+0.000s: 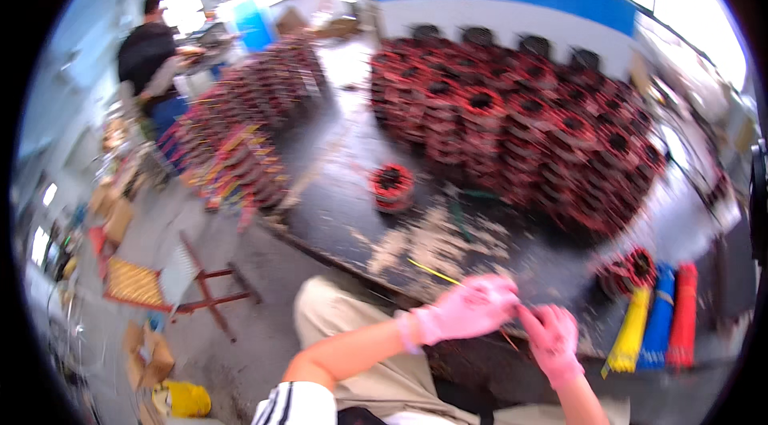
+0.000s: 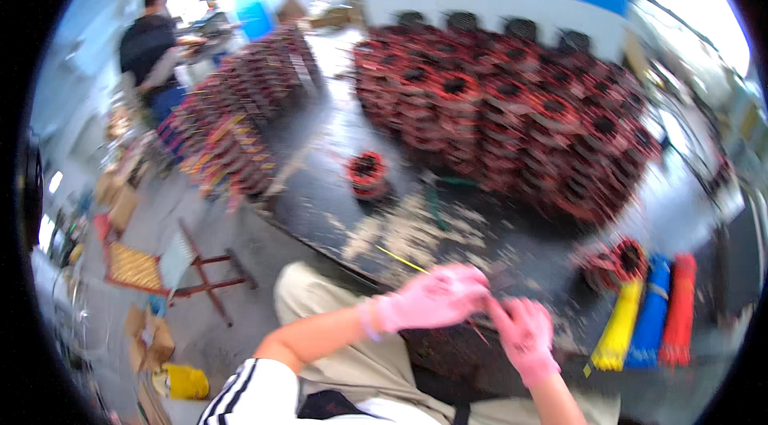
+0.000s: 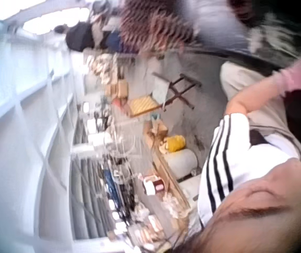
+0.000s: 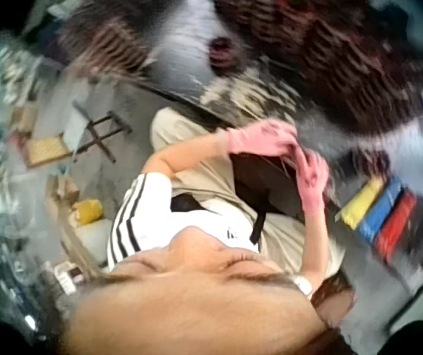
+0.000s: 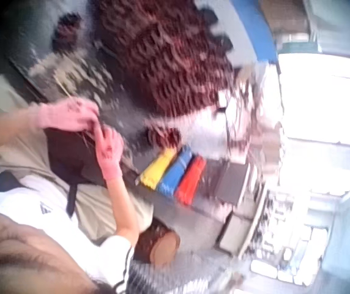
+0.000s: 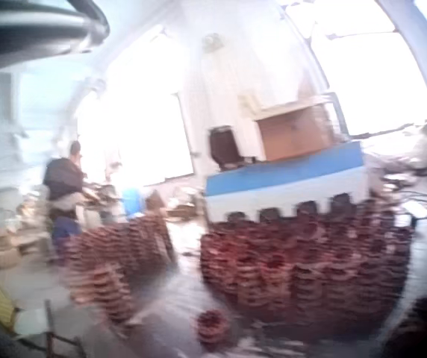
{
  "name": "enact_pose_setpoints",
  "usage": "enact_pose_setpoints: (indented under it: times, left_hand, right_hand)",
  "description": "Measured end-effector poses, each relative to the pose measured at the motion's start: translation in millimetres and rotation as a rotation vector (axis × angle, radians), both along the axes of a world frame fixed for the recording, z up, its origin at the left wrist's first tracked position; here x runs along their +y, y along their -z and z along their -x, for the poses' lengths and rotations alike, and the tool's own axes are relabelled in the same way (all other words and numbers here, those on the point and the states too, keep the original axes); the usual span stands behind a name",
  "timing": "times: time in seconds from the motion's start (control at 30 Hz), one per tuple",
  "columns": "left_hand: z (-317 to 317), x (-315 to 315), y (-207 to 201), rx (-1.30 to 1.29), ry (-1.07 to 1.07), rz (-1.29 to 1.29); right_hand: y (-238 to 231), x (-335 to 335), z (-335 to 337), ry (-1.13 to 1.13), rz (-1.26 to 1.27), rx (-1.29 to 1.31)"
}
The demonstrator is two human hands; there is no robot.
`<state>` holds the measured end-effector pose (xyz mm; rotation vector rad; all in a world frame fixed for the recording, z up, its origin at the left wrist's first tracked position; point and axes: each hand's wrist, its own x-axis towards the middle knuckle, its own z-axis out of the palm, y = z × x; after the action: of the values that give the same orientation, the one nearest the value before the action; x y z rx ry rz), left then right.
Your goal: The person assembles electric motor stators by inserting wires into metal cores. They use pliers to cut or manipulate the wires and move the completed components into a stack on the table.
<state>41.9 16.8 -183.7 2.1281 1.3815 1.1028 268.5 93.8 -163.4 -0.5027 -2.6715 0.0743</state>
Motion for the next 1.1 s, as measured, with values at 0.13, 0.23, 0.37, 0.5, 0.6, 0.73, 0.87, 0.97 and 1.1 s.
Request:
enact_pose_setpoints:
  times: [0.13, 0.23, 0.37, 0.5, 0.6, 0.73, 0.87, 0.97, 1.1]
  left_hand:
    - [9.8, -15.6, -49.3, 0.3, -0.28, -0.168]
    - [8.0, -14.8, -36.2, 0.267, -0.264, -0.068]
    - [-4.7, -3.3, -36.0, 0.261, -0.278, 0.044]
    - [-11.1, -5.5, -35.4, 0.27, -0.33, 0.04]
    - [-6.0, -13.5, -35.6, 0.24, -0.337, 0.06]
    - [-10.4, -7.9, -34.1, 0.214, -0.298, 0.104]
    - [-8.3, -7.9, -34.6, 0.231, -0.275, 0.093]
    - [-6.9, -5.7, -33.7, 0.231, -0.27, 0.119]
    - [-6.2, -7.1, -34.8, 0.253, -0.284, 0.116]
  right_hand:
    - [-2.5, 5.7, 5.0, -0.072, -0.002, -0.122]
    - [-0.4, 4.2, 9.1, -0.067, 0.017, -0.036]
    - [-6.5, -3.5, -9.1, 0.07, 0.148, 0.124]
    - [-20.7, -25.0, -60.4, 0.342, 0.47, 0.309]
    - [-22.0, -37.2, -116.5, 0.782, 0.904, 0.466]
    - [-5.8, -24.0, -220.7, 1.286, 0.743, 0.567]
    - [-2.7, 1.3, -246.6, 1.392, 0.259, 0.23]
    - [-3.8, 18.5, -243.1, 1.338, 0.319, 0.107]
    - [8.5, 27.1, -259.0, 1.267, 0.563, 0.262]
